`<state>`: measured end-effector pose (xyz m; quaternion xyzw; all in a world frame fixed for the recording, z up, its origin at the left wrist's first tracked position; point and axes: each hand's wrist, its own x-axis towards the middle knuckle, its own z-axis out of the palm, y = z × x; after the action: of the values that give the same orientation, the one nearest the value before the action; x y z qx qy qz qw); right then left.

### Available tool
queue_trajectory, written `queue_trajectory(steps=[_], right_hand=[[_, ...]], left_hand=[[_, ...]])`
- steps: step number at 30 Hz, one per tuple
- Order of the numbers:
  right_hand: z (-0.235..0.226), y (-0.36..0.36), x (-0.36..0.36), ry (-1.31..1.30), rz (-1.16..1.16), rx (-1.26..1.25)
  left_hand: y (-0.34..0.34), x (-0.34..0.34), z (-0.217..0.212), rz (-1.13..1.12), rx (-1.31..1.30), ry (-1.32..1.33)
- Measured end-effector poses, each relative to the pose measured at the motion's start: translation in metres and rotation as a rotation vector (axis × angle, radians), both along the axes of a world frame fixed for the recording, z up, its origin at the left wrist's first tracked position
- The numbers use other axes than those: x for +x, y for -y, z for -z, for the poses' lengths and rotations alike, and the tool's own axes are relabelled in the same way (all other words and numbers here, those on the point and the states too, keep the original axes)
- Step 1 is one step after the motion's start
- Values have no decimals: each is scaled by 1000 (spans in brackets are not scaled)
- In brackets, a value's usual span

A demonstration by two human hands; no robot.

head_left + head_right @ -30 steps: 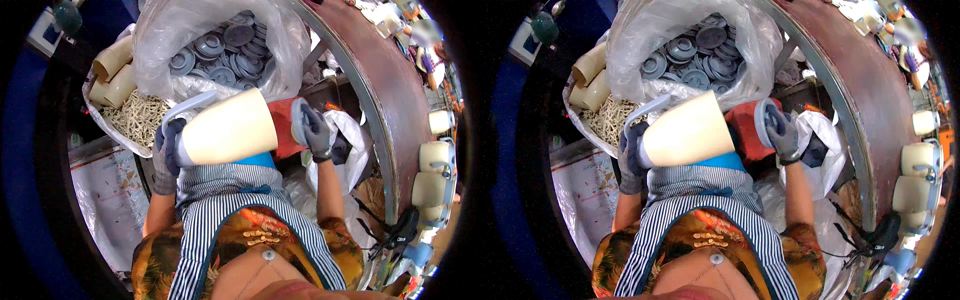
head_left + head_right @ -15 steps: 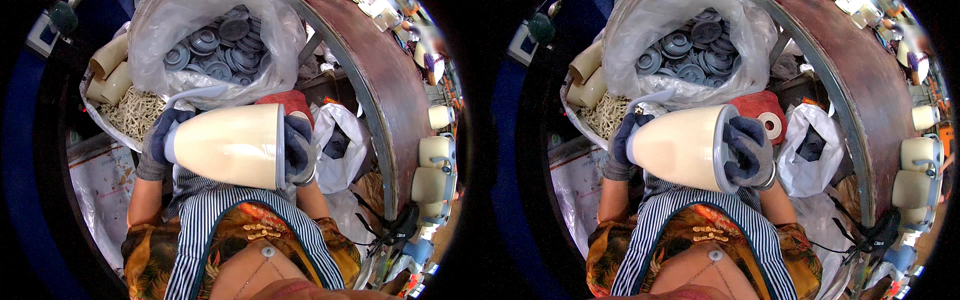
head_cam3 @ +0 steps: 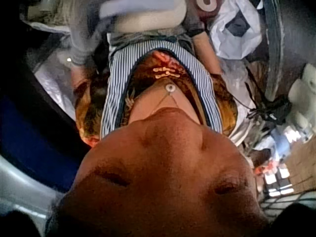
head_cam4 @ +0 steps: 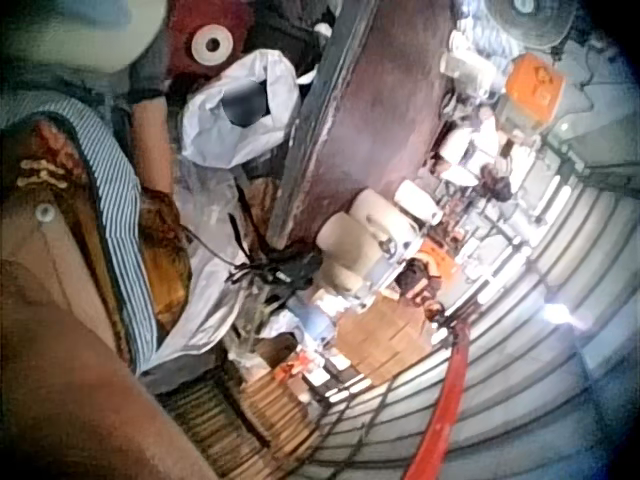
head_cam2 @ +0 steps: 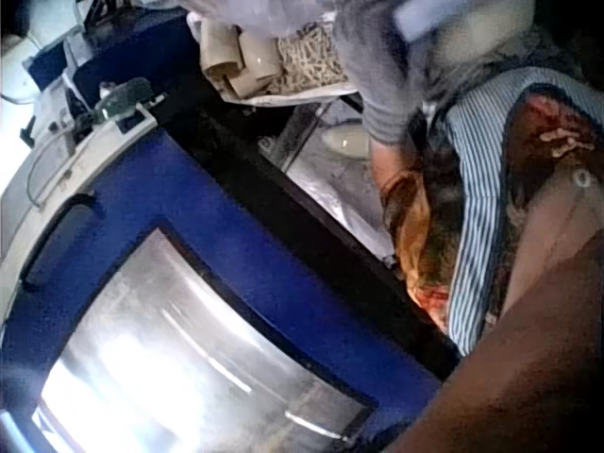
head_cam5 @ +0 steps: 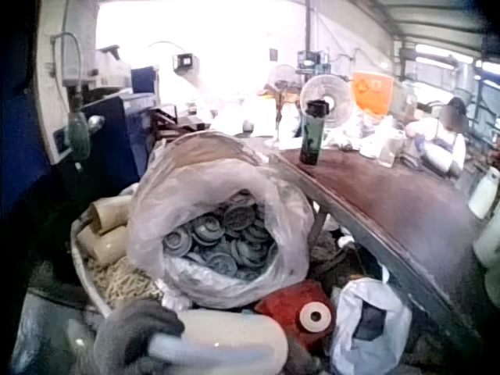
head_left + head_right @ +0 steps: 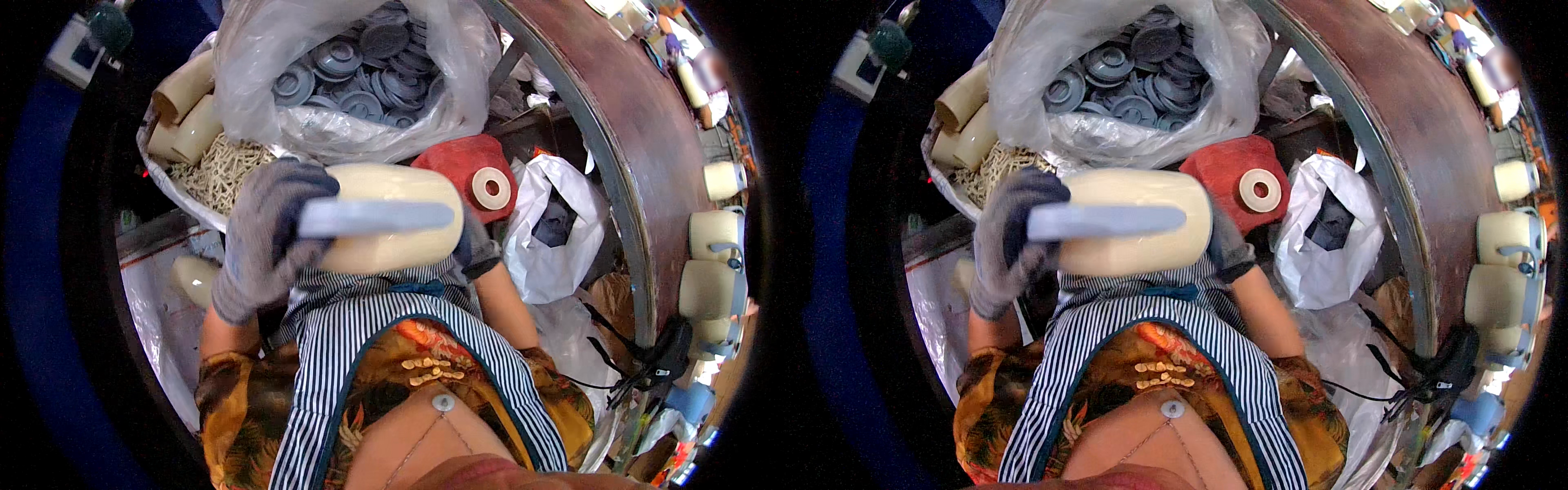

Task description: The person repeatedly picks up a beige plastic pitcher body and a grey plastic lid, aligns them, and presses the lid onto the pitcher. The person then places the assembled pitcher aside and repeats the process with new components from nearby bags.

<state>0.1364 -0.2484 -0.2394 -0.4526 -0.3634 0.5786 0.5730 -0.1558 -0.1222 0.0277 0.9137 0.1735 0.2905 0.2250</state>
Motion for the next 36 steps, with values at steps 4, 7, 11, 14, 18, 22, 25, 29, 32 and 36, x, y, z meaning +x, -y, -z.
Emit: queue_trajectory(steps=[4, 7, 11, 14, 18, 22, 25, 29, 32, 36], right_hand=[[-124, 13, 0, 1049, 403, 568], [-153, 32, 6, 969, 219, 391], [-88, 67, 91, 735, 686, 84], [-78, 76, 147, 1060, 673, -32], [-84, 59, 192, 1310, 621, -107], [-109, 86, 235, 1457, 642, -207], [-115, 12, 236, 1459, 538, -61], [-143, -13, 138, 1207, 406, 174], [-138, -51, -11, 988, 115, 384], [-137, -90, -128, 742, -198, 578]], left_hand=[[-5, 0, 10, 39, 15, 42], [18, 27, 8, 122, 155, 26], [-14, -36, 46, -85, -42, 378], [-55, -139, 176, -1002, -231, 470], [-56, -303, 355, -1633, -533, 796], [-17, -323, 391, -1171, -1225, 1465], [17, -396, 429, -1550, -1157, 710], [-14, -306, 321, -1101, -935, 1624], [6, -256, 249, -645, -1125, 1379], [57, -120, 190, -150, -1624, 1507]])
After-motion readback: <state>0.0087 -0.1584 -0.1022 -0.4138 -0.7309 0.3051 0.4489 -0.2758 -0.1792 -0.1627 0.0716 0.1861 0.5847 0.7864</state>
